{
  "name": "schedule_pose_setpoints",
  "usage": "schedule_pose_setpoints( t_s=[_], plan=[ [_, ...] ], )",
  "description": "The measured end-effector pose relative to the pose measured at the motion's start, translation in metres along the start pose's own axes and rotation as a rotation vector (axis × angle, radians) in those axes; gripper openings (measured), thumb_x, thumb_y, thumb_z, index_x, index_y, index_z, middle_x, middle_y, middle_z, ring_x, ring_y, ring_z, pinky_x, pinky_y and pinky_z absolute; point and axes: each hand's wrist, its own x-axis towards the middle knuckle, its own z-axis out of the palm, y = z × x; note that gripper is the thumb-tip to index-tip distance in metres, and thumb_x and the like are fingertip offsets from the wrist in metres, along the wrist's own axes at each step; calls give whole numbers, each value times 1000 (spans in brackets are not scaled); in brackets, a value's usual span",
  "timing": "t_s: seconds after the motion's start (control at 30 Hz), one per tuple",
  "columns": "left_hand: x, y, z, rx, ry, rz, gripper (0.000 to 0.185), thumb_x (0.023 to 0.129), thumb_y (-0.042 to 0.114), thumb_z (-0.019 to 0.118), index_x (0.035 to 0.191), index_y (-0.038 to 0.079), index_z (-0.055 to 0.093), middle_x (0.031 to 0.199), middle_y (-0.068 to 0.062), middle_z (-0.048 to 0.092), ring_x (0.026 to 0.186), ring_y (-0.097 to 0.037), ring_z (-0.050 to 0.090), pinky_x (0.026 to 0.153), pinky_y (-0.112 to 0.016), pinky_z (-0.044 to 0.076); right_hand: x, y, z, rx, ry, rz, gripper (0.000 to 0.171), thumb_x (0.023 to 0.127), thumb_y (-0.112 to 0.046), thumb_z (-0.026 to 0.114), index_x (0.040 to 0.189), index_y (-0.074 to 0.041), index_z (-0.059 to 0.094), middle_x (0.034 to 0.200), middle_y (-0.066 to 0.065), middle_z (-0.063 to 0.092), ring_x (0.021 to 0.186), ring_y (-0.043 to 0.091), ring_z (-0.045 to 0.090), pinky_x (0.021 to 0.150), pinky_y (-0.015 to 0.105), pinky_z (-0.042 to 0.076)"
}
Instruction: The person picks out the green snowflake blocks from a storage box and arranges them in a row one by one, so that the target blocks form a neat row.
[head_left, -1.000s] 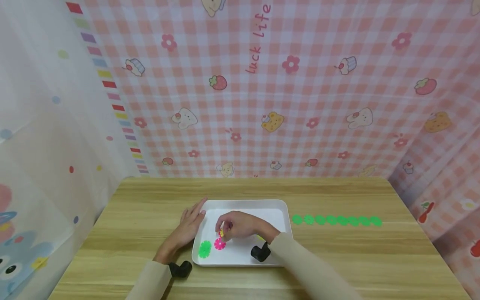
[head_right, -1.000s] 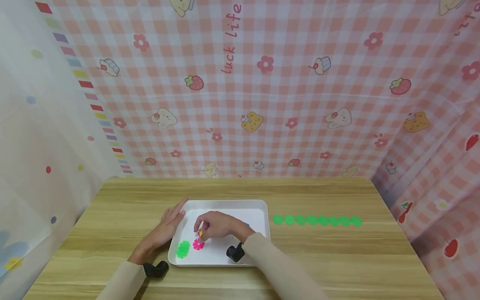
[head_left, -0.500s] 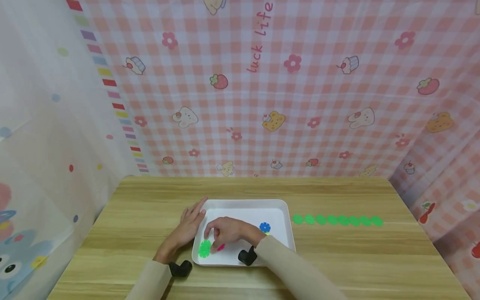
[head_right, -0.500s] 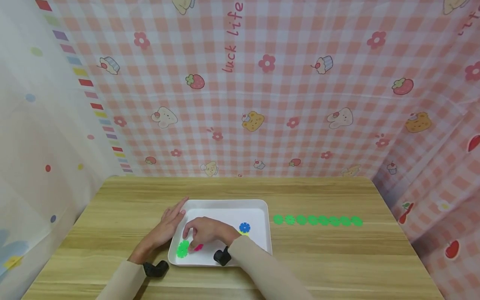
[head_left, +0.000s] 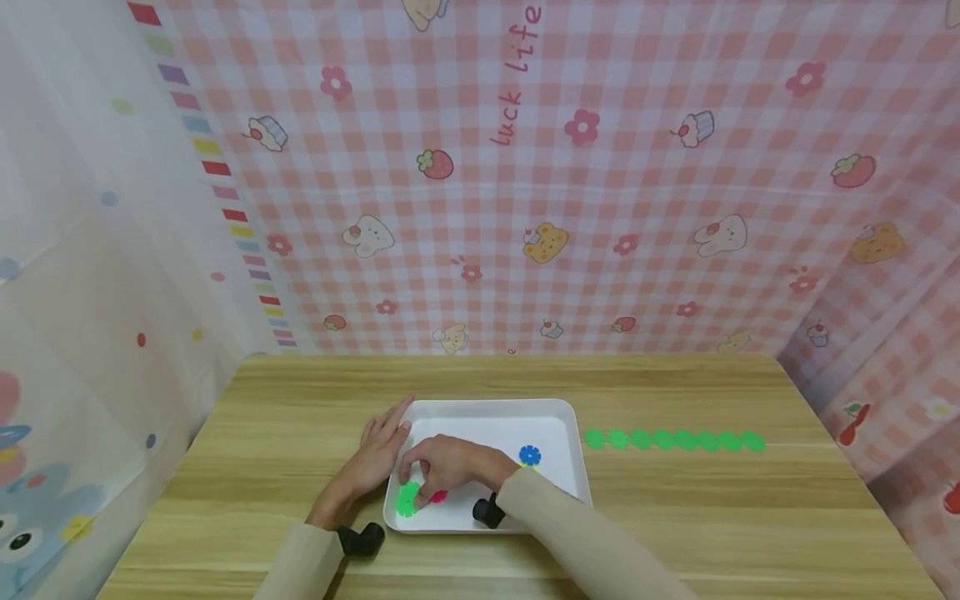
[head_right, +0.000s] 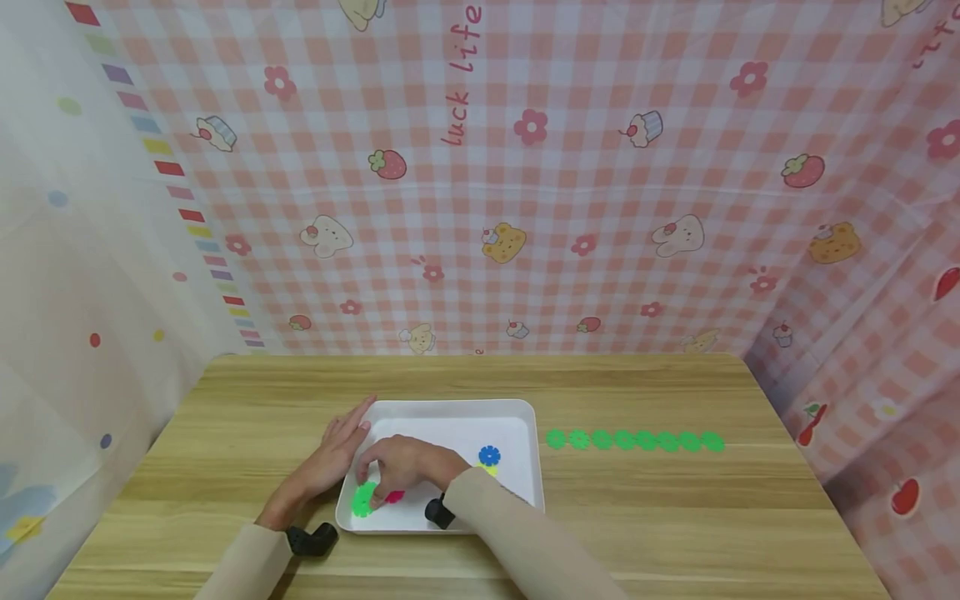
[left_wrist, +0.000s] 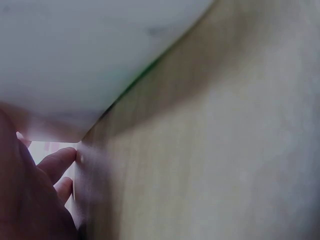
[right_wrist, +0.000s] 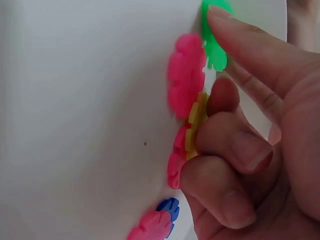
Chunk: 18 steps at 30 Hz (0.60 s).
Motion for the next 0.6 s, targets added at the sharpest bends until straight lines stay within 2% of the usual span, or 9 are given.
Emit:
schedule_pose_setpoints(
  t_s=[0.3,0.6],
  plan=[
    [0,-1,1,-9,18,17,53,110,35,26,159,16,21,162,-18,22,151,-38,12,118,-58,-11,0,1,-1,23,-2,5,21,80,-19,84,88,-18,65,68,-7,56,62,3,51,60,17,41],
    [-1,-2,0,-23,-1,-2,54,110,38,25,160,18,19,163,-18,20,152,-37,9,118,-56,-12,-3,1,-4,42,-12,19,22,80,-21,84,75,-17,63,63,-10,56,59,1,50,58,15,41]
  ],
)
